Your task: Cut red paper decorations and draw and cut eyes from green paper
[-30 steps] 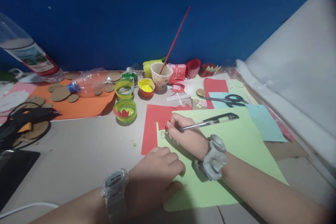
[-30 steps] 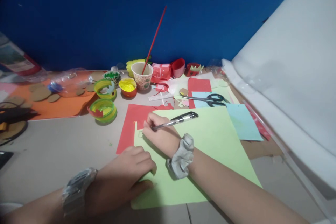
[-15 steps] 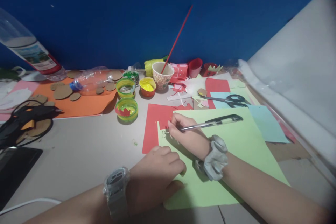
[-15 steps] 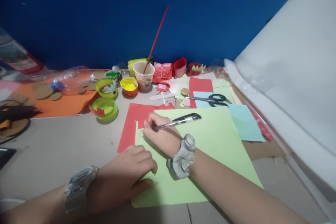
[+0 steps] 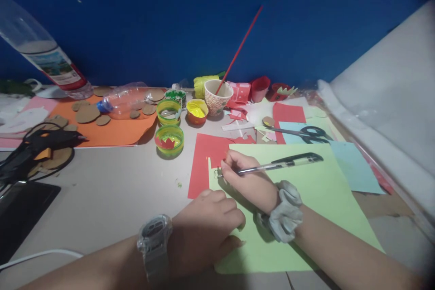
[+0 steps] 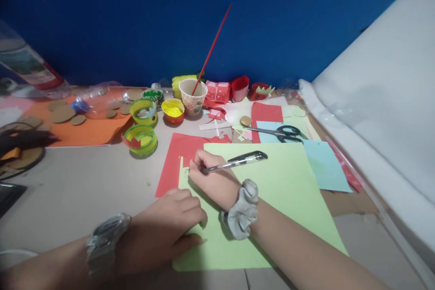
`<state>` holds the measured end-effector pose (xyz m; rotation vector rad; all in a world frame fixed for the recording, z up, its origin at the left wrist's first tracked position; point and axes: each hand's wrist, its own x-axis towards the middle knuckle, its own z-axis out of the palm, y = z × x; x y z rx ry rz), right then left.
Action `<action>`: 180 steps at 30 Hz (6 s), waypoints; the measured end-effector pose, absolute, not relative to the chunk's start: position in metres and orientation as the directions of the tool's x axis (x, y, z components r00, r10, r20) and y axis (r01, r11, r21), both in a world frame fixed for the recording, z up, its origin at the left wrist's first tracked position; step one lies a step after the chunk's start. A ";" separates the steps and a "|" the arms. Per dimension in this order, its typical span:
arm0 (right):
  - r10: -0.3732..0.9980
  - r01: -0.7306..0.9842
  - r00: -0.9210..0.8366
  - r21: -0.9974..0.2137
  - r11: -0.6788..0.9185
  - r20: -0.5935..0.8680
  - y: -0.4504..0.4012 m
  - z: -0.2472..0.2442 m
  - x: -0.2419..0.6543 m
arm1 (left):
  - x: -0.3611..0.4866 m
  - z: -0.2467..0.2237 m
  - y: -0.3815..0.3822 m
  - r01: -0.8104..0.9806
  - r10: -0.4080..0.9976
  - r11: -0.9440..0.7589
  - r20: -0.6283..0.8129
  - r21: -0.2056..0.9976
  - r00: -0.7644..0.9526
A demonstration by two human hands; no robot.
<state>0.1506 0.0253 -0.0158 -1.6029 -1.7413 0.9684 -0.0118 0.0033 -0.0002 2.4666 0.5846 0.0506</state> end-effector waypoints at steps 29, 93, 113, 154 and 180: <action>0.993 0.594 -0.113 -0.804 0.038 -0.037 0.025 -0.012 0.151 | -0.011 -0.001 0.004 0.385 0.398 -0.739 -0.102 0.553 0.911; 0.995 0.545 -0.062 -0.838 -0.036 -0.083 0.025 -0.014 0.146 | -0.007 -0.010 -0.005 0.384 0.405 -0.861 -0.007 0.333 0.915; 0.995 0.611 -0.067 -0.792 -0.015 -0.071 0.028 -0.014 0.145 | -0.007 -0.011 -0.007 0.428 0.464 -0.829 0.016 0.361 0.886; 0.989 0.558 -0.126 -0.830 0.004 -0.080 0.028 -0.014 0.144 | -0.007 -0.010 -0.005 0.418 0.464 -0.812 0.017 0.407 0.885; 0.980 0.549 -0.187 -0.835 0.042 -0.074 0.027 -0.014 0.146 | -0.008 -0.009 -0.003 0.415 0.454 -0.808 -0.006 0.420 0.891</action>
